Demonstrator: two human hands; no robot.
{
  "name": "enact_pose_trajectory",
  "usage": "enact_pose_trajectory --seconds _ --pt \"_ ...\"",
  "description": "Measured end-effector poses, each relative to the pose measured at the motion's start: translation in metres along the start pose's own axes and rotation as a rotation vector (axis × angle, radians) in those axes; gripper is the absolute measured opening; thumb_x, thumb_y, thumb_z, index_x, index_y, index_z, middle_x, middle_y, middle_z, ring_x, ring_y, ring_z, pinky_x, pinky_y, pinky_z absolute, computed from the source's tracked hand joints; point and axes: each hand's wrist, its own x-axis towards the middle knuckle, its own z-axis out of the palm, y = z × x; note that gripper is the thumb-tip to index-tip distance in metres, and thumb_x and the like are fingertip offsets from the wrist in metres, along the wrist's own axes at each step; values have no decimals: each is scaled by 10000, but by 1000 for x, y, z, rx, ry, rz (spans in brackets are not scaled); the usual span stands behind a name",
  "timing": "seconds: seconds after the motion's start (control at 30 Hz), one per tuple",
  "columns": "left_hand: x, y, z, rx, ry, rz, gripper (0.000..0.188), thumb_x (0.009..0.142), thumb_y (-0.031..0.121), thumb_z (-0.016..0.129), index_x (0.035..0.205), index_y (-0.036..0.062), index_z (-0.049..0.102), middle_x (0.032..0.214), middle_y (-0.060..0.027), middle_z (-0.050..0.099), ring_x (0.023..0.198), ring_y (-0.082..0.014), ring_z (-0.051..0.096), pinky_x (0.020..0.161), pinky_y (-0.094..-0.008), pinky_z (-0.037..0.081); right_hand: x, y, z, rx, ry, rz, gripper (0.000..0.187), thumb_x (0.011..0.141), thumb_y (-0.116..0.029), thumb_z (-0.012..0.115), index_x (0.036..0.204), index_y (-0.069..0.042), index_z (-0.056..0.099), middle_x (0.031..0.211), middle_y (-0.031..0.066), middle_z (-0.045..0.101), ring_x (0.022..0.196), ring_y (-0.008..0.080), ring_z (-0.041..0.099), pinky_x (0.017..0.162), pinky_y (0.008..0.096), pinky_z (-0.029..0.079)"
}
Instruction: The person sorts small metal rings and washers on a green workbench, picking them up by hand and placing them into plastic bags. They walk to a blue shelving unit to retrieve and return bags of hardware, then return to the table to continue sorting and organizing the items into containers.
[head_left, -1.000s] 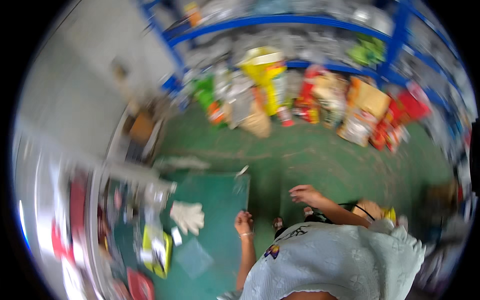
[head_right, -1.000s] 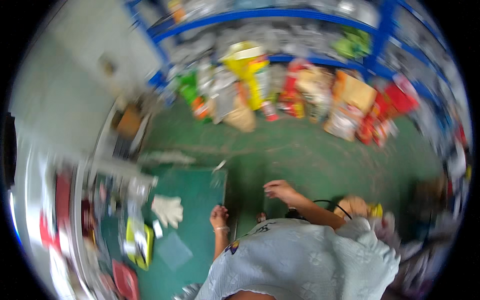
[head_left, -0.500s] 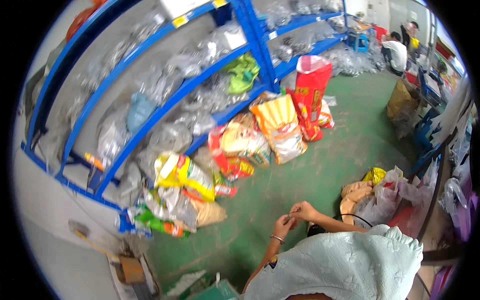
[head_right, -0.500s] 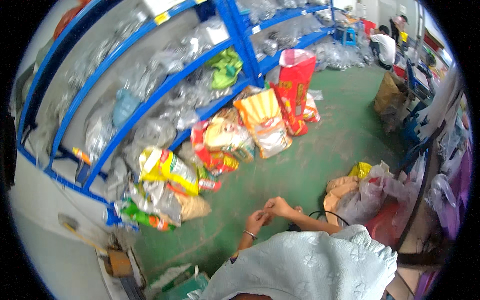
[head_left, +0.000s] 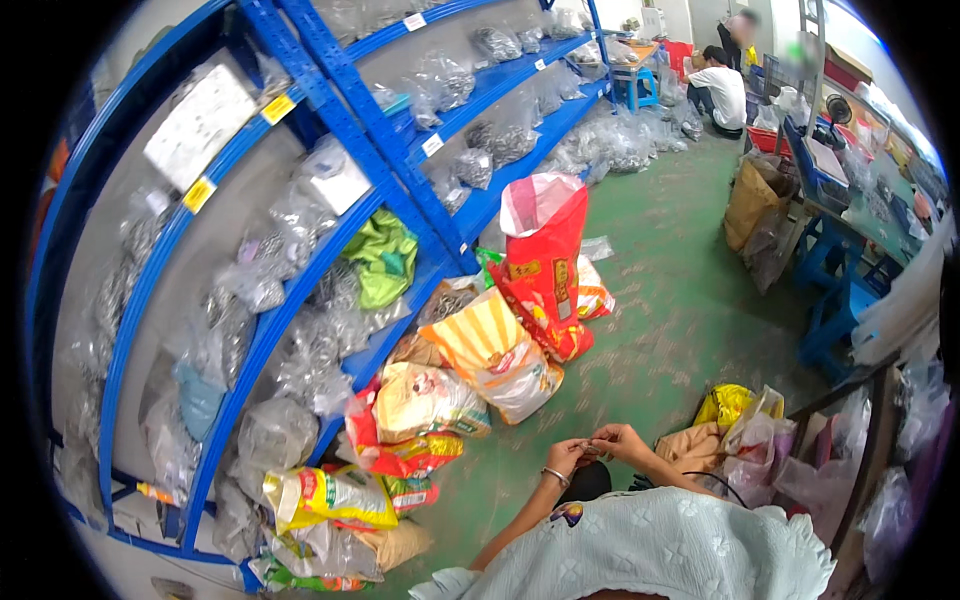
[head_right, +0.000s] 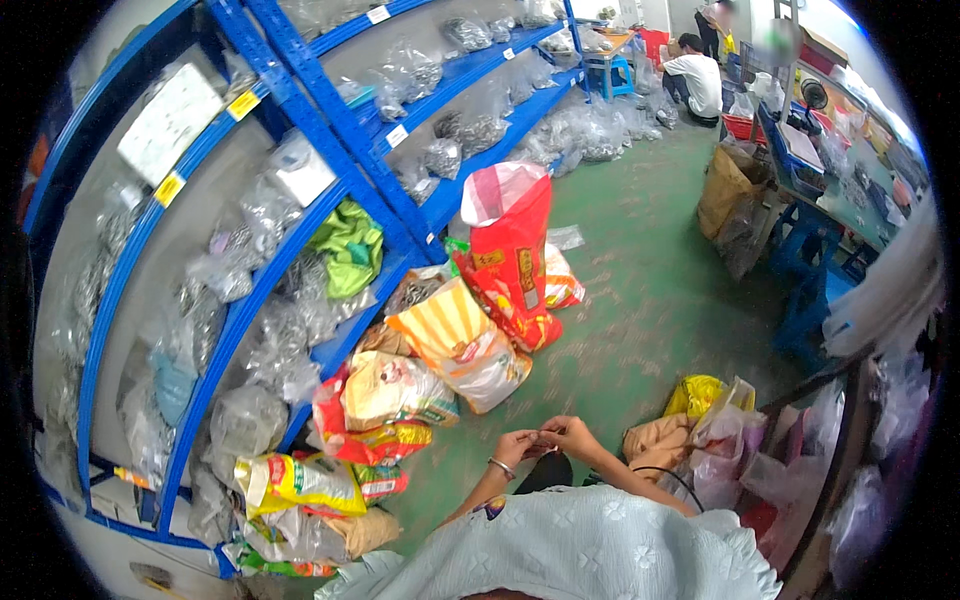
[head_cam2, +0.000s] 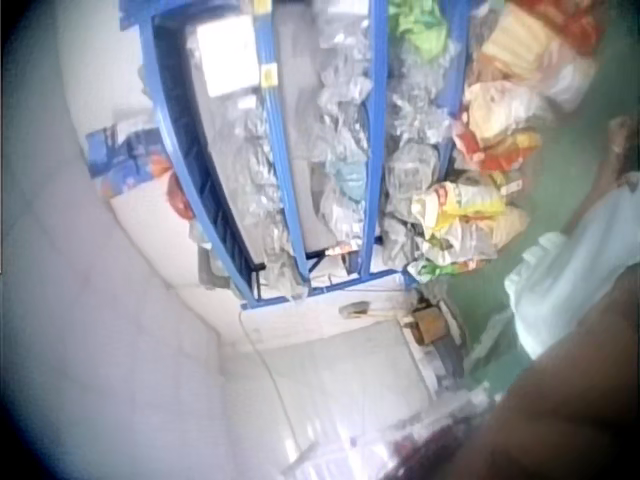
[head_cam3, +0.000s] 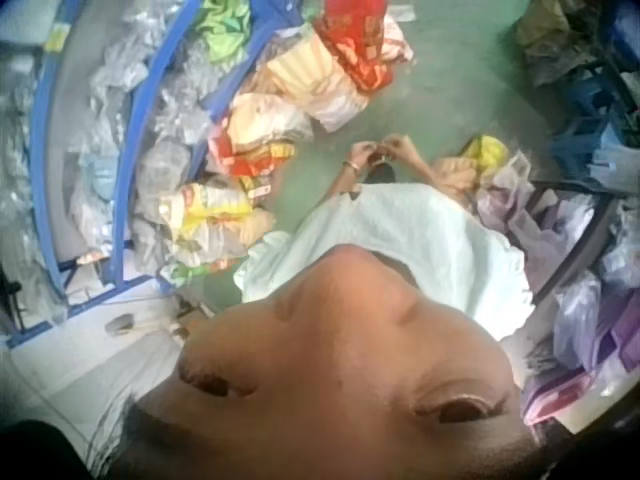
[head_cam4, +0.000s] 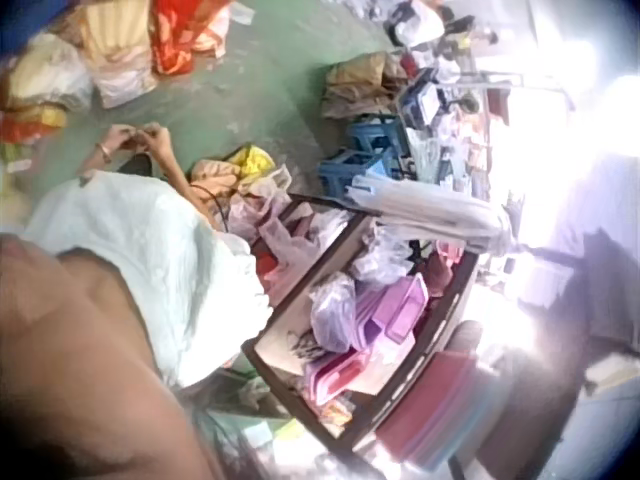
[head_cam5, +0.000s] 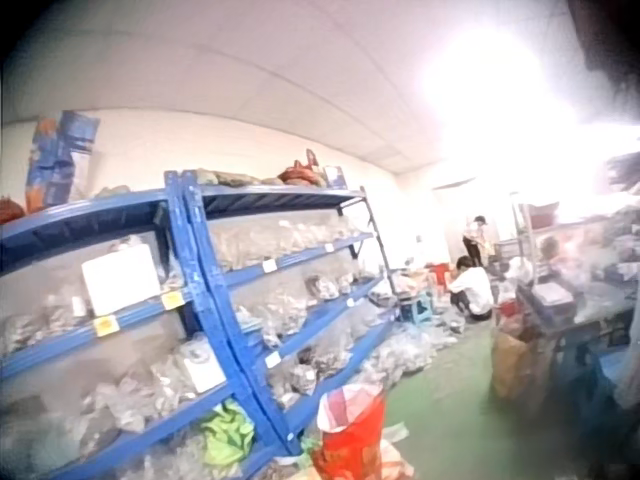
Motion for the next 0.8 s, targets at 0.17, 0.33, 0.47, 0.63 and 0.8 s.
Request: enact_pose_trajectory --seconds 0.17,0.33,0.47,0.63,0.8 --pt "134 64 14 148 -59 31 199 845 62 519 1011 -29 579 860 -83 633 742 -174 631 655 -266 524 106 -20 -69 -142 79 -137 180 799 -131 631 927 -5 623 731 31 625 618 92 558 537 230 449" --pt "256 167 45 110 -198 75 212 830 15 509 1025 -66 524 839 -136 632 691 -201 643 613 -284 539 214 -85 -157 -203 178 -152 175 792 -114 631 909 16 619 697 41 620 626 88 557 557 244 458" --pt "346 230 73 149 -314 -8 260 854 48 486 1094 -50 499 905 -120 619 794 -204 634 694 -292 531 269 -136 -221 -157 316 -80 157 808 -102 606 888 32 606 737 61 626 673 95 564 602 244 464" --pt "448 291 136 28 -389 -119 268 884 107 468 1099 -49 503 940 -123 612 827 -207 623 735 -297 520 344 -135 -329 -72 374 -87 146 811 -94 596 896 24 607 762 53 628 679 95 553 616 246 457" --pt "576 341 189 -7 -430 -148 277 892 159 485 1076 -45 523 957 -126 605 892 -206 607 776 -296 511 430 -166 -447 -147 361 -166 133 782 -75 627 871 22 611 728 36 604 654 81 538 586 229 444"
